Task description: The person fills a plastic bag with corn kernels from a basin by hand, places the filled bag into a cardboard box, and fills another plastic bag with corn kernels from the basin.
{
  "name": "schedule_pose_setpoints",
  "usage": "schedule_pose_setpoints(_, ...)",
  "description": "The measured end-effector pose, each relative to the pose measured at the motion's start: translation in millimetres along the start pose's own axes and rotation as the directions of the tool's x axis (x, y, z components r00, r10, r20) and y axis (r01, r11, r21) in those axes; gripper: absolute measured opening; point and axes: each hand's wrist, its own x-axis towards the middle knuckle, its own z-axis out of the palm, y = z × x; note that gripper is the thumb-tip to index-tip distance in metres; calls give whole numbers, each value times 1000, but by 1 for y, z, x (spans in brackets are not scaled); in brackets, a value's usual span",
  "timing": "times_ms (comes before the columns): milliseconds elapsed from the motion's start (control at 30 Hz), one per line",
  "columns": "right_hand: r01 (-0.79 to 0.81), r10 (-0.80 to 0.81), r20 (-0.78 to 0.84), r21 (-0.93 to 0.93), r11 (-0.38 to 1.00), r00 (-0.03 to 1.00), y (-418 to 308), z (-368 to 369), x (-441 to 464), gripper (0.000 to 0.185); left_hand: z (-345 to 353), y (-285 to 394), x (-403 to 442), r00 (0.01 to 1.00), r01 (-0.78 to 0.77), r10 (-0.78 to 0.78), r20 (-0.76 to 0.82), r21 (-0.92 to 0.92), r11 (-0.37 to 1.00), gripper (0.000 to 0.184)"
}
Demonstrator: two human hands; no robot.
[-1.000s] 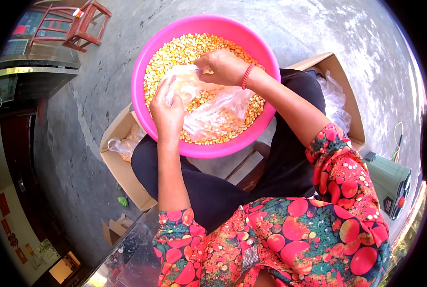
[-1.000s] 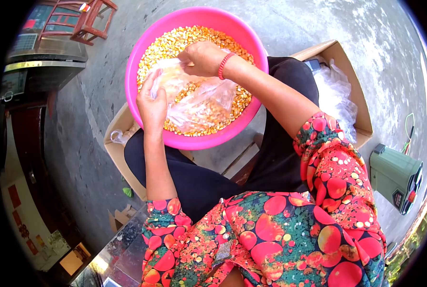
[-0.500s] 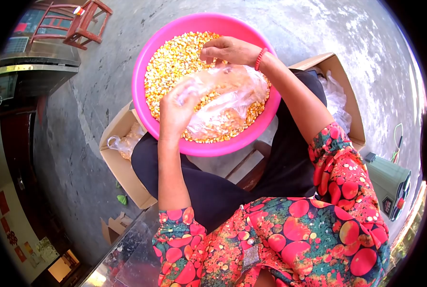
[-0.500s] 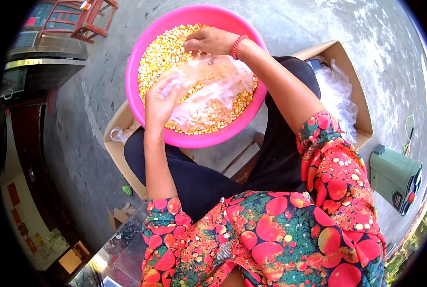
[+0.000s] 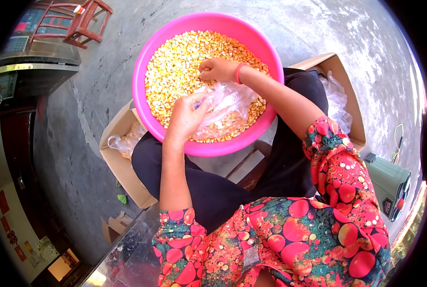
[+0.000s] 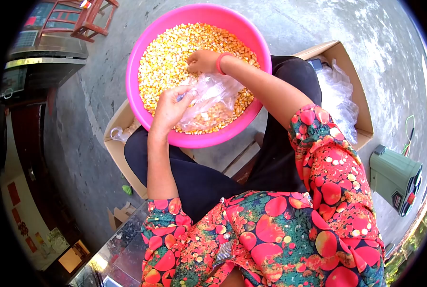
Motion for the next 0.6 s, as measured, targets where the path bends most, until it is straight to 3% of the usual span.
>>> schedule_pose_setpoints(33,-75,82,-1,398,914,997,2,0,0,26,0,-3,1,1000,-17,16,-27,-14,1000,23)
schedule_pose_setpoints(67,-131,158,31,729,672,987,3,0,0,22,2,-8,3,1000,-16,16,-27,-15,1000,23)
schedule_pose_setpoints(100,-132,159,33,729,672,987,0,-2,-1,22,4,-14,4,995,-59,55,-79,-55,997,23)
schedule_pose_setpoints(167,-28,203,-32,958,285,979,-13,-17,-6,18,2,-17,6,987,-104,91,-133,-94,990,22)
schedule_pose_setpoints(200,-8,177,-35,971,238,984,-21,-23,-11,21,-2,-16,6,988,-11,2,-152,-58,998,23)
schedule_pose_setpoints(233,-9,176,-34,971,239,984,-26,-28,-14,21,-3,-15,6,981,83,-86,-174,-23,996,23)
schedule_pose_setpoints(300,43,-10,-42,972,230,999,-35,-36,-20,22,-3,-18,9,968,67,-80,-240,-63,996,23)
schedule_pose_setpoints(367,54,-37,-47,974,221,998,-52,-38,-32,22,-4,-14,10,950,49,-77,-303,-100,994,23)
schedule_pose_setpoints(467,102,-148,-40,894,436,988,-66,-36,-47,23,-8,-5,10,921,137,-162,-353,-97,986,23)
schedule_pose_setpoints(500,97,-141,-25,840,533,990,-72,-35,-55,26,-8,-9,12,919,94,-117,-377,-77,993,24)
schedule_pose_setpoints(567,232,-294,-4,623,747,956,-62,-25,-51,26,-7,-14,12,915,53,-71,-398,-56,997,24)
schedule_pose_setpoints(600,231,-292,-5,624,746,956,-63,-25,-54,26,-7,-10,12,910,63,-92,-404,-85,994,24)
